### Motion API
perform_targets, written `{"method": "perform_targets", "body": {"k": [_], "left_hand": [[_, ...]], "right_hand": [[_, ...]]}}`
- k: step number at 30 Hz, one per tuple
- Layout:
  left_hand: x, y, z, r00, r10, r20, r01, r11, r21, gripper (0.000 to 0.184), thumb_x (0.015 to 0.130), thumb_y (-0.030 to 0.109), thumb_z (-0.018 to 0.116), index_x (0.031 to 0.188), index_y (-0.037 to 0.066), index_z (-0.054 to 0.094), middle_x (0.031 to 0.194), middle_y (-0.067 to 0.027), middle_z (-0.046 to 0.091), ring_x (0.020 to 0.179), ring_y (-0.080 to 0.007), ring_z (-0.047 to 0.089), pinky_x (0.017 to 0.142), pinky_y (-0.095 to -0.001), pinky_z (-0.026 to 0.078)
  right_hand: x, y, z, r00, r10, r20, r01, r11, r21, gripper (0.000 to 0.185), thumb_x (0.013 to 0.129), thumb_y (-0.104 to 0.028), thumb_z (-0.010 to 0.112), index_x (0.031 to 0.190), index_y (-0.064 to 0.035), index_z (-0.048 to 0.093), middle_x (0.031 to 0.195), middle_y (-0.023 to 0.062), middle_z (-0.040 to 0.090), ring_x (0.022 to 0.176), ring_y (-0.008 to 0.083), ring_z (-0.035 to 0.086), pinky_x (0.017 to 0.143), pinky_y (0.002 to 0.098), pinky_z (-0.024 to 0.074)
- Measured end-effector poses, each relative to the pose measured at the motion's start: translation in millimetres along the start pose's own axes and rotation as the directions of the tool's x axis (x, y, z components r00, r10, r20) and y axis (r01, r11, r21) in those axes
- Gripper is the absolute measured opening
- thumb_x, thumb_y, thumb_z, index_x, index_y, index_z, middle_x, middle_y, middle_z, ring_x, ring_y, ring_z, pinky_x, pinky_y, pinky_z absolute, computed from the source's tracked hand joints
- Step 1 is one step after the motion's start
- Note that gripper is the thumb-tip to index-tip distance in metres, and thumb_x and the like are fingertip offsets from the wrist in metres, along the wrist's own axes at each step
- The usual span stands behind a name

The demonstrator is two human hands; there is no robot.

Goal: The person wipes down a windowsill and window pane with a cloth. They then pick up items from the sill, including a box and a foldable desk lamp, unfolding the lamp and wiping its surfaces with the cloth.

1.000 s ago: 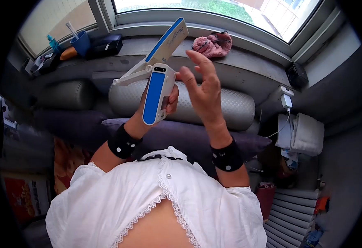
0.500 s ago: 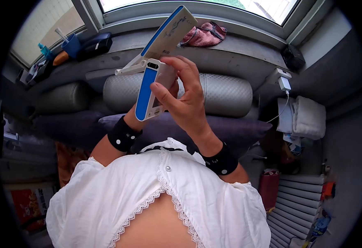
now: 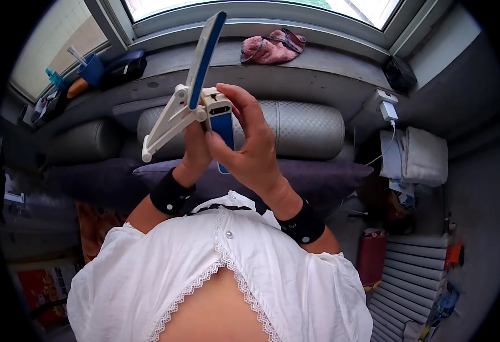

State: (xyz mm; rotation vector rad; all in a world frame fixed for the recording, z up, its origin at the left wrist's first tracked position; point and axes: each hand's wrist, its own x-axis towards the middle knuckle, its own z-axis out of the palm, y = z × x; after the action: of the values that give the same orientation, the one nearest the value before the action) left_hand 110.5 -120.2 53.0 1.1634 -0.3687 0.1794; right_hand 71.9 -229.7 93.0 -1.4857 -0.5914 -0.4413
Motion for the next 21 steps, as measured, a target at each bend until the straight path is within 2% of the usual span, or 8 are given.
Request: {"method": "perform_targets", "body": {"k": [2, 5, 6, 8, 12, 15, 18, 21], "left_hand": [[-1, -8, -12, 0.997, 0.043, 0.060, -0.043, 0.999, 0.002, 0.032, 0.092, 0.031, 0.040, 0.105, 0.006, 0.054, 0.092, -0.0026, 0.057, 0.086, -0.0090, 0.055, 0.071, -0.0230, 0.047], [-1, -3, -17, 0.983, 0.095, 0.155, -0.114, 0.986, 0.121, 0.033, 0.092, 0.033, 0.042, 0.105, 0.005, 0.054, 0.096, -0.0022, 0.057, 0.087, -0.0087, 0.055, 0.072, -0.0234, 0.047], [1, -4, -20, 0.977, 0.096, 0.193, -0.109, 0.992, 0.057, 0.033, 0.091, 0.033, 0.042, 0.106, 0.006, 0.053, 0.100, -0.0025, 0.056, 0.088, -0.0091, 0.055, 0.072, -0.0244, 0.048], [-1, -1, -18, 0.981, 0.097, 0.168, -0.117, 0.987, 0.111, 0.033, 0.091, 0.033, 0.042, 0.106, 0.005, 0.053, 0.098, -0.0027, 0.057, 0.087, -0.0095, 0.056, 0.072, -0.0248, 0.048], [-4, -1, -16, 0.990, 0.009, 0.138, -0.008, 1.000, -0.007, 0.033, 0.091, 0.033, 0.042, 0.104, 0.005, 0.055, 0.095, -0.0027, 0.059, 0.085, -0.0103, 0.057, 0.072, -0.0254, 0.049], [-7, -4, -16, 0.990, 0.065, 0.123, -0.067, 0.998, 0.006, 0.030, 0.096, 0.025, 0.039, 0.103, 0.003, 0.059, 0.089, -0.0068, 0.062, 0.079, -0.0107, 0.060, 0.067, -0.0246, 0.050], [-6, -11, -19, 0.977, 0.170, 0.132, -0.197, 0.952, 0.232, 0.030, 0.096, 0.027, 0.042, 0.104, 0.003, 0.059, 0.089, -0.0061, 0.062, 0.080, -0.0095, 0.060, 0.068, -0.0240, 0.050], [-6, -5, -18, 0.988, 0.077, 0.136, -0.115, 0.949, 0.294, 0.034, 0.094, 0.026, 0.035, 0.105, 0.003, 0.058, 0.091, -0.0053, 0.061, 0.082, -0.0111, 0.060, 0.070, -0.0257, 0.051]], "right_hand": [[0, 1, -1, 0.998, -0.038, 0.048, 0.040, 0.999, -0.036, 0.065, 0.069, 0.002, 0.061, 0.128, 0.0001, 0.035, 0.128, 0.0116, 0.044, 0.117, 0.0180, 0.043, 0.101, 0.0306, 0.0312], [-1, 3, -2, 0.994, -0.079, 0.071, 0.085, 0.992, -0.089, 0.065, 0.068, 0.002, 0.063, 0.127, -0.0009, 0.038, 0.127, 0.0099, 0.041, 0.118, 0.0179, 0.043, 0.100, 0.0305, 0.0326], [-1, 2, -3, 0.993, -0.092, 0.068, 0.100, 0.986, -0.132, 0.062, 0.066, 0.001, 0.064, 0.124, -0.0012, 0.041, 0.124, 0.0109, 0.043, 0.115, 0.0201, 0.045, 0.098, 0.0314, 0.0353], [2, -3, -4, 0.990, -0.123, 0.064, 0.134, 0.966, -0.219, 0.058, 0.062, -0.001, 0.066, 0.118, -0.0018, 0.048, 0.118, 0.0131, 0.047, 0.109, 0.0245, 0.050, 0.095, 0.0332, 0.0407], [2, 0, -6, 0.995, -0.075, 0.066, 0.084, 0.988, -0.133, 0.056, 0.061, 0.000, 0.066, 0.115, -0.0020, 0.050, 0.117, 0.0117, 0.046, 0.109, 0.0229, 0.050, 0.094, 0.0325, 0.0416], [-1, 1, -7, 0.995, -0.052, 0.080, 0.056, 0.997, -0.052, 0.056, 0.062, 0.002, 0.065, 0.115, -0.0020, 0.049, 0.119, 0.0107, 0.044, 0.110, 0.0213, 0.049, 0.095, 0.0320, 0.0414], [-4, 1, -7, 0.997, 0.013, 0.076, -0.016, 0.999, 0.039, 0.054, 0.064, 0.005, 0.065, 0.115, -0.0022, 0.049, 0.121, 0.0097, 0.042, 0.112, 0.0201, 0.048, 0.097, 0.0320, 0.0410], [-8, 2, -10, 0.992, 0.084, 0.091, -0.093, 0.991, 0.099, 0.052, 0.066, 0.006, 0.066, 0.114, -0.0025, 0.049, 0.122, 0.0094, 0.041, 0.113, 0.0196, 0.048, 0.097, 0.0322, 0.0410]]}}
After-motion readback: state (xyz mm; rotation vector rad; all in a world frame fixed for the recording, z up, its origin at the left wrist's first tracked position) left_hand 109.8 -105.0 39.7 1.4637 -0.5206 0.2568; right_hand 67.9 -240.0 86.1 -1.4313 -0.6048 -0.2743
